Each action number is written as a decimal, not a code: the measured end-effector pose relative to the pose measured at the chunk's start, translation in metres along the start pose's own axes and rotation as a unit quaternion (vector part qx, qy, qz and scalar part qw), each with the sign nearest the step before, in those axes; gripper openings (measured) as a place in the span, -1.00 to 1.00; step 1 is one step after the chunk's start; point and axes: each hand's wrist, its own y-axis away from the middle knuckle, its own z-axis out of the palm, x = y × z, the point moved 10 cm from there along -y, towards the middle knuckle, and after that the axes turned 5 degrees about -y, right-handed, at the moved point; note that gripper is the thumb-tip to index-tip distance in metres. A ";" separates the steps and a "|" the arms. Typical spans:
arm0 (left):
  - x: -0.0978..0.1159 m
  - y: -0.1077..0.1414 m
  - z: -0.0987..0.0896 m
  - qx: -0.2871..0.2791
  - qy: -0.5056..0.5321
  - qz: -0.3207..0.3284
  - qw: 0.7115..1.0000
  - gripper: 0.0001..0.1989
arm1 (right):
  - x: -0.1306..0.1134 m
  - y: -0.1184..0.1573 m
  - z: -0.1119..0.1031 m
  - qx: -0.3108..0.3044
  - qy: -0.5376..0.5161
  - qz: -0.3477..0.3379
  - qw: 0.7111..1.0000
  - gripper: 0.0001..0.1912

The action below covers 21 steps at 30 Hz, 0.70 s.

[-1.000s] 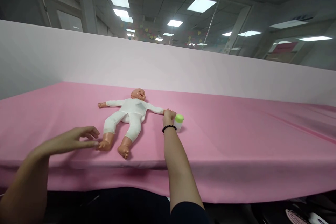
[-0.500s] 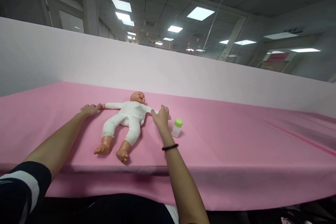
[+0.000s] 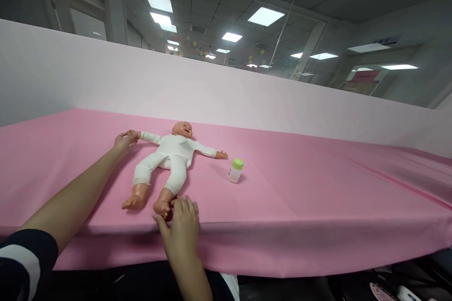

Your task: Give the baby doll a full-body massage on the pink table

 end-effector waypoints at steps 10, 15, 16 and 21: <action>-0.033 0.002 0.000 0.047 0.070 -0.092 0.992 -0.92 | 0.044 0.021 -0.046 0.141 -0.371 0.151 0.905 -0.51; -0.018 0.008 0.003 0.080 0.086 -0.037 0.992 -0.83 | 0.047 0.005 -0.045 0.146 -0.456 0.153 0.865 -0.48; -0.013 0.010 0.005 0.086 0.073 -0.024 0.993 -0.84 | 0.041 -0.003 -0.048 0.145 -0.460 0.136 0.866 -0.48; 0.042 0.038 0.038 0.065 0.003 0.130 0.989 -0.75 | -0.005 -0.060 -0.065 0.085 -0.422 0.036 0.902 -0.55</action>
